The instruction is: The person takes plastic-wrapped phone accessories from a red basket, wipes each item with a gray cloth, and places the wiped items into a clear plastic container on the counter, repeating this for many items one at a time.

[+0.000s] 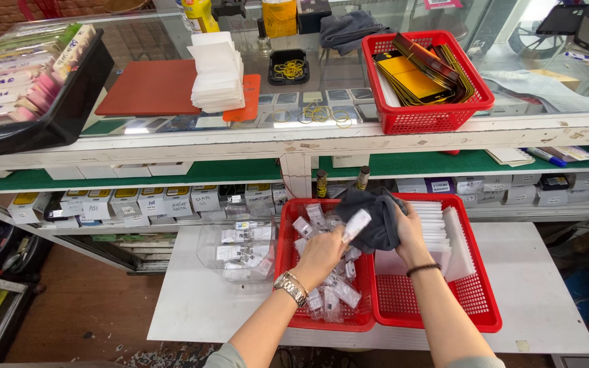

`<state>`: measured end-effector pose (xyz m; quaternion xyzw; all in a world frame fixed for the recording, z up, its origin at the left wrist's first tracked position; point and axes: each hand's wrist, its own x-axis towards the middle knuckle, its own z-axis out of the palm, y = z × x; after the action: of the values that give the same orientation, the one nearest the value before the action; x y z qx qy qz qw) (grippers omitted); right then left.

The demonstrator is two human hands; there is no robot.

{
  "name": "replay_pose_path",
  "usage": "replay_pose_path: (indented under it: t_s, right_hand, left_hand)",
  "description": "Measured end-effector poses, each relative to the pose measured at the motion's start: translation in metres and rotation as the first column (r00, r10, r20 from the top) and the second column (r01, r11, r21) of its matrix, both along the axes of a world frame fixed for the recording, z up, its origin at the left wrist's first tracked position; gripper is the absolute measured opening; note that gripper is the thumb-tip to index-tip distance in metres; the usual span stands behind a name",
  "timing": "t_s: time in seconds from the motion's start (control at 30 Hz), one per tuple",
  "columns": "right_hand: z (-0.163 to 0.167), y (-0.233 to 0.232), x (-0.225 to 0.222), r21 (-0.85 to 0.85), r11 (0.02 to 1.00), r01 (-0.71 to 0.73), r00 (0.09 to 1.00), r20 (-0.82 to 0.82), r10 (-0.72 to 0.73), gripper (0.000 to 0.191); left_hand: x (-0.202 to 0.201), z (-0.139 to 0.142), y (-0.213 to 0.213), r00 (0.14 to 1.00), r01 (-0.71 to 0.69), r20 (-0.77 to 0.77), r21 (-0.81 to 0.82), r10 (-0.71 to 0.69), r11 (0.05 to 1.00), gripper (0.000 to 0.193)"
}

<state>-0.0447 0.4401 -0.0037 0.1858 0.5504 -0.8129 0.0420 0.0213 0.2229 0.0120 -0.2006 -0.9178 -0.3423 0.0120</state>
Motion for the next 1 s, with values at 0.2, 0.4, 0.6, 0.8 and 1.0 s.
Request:
replay_pose_path:
  t_s: [0.2, 0.4, 0.6, 0.8, 1.0]
  right_hand:
    - [0.011, -0.042, 0.028, -0.066, 0.988, -0.141, 0.989, -0.055, 0.137, 0.054]
    - [-0.008, -0.024, -0.007, 0.194, 0.921, 0.338, 0.916, -0.293, -0.275, 0.044]
    - [0.023, 0.003, -0.007, 0.645, 0.759, 0.093, 0.976, -0.209, 0.059, 0.054]
    - [0.051, -0.013, 0.013, 0.236, 0.805, -0.544, 0.818, -0.062, 0.572, 0.040]
    - [0.052, -0.016, 0.004, 0.286, 0.837, -0.467, 0.861, -0.065, 0.504, 0.032]
  left_hand:
    - [-0.007, -0.013, 0.020, 0.982, 0.054, 0.126, 0.518, -0.138, 0.854, 0.026]
    - [0.002, -0.017, 0.035, 0.608, -0.275, 0.512, 0.853, -0.607, 0.444, 0.038]
    - [-0.001, 0.012, -0.008, 0.543, -0.362, 0.568, 0.823, -0.619, 0.438, 0.031]
    - [-0.012, 0.024, -0.030, 0.483, -0.217, 0.605, 0.783, -0.633, 0.583, 0.033]
    - [-0.013, 0.032, -0.060, 0.754, -0.229, 0.603, 0.611, -0.259, 0.758, 0.028]
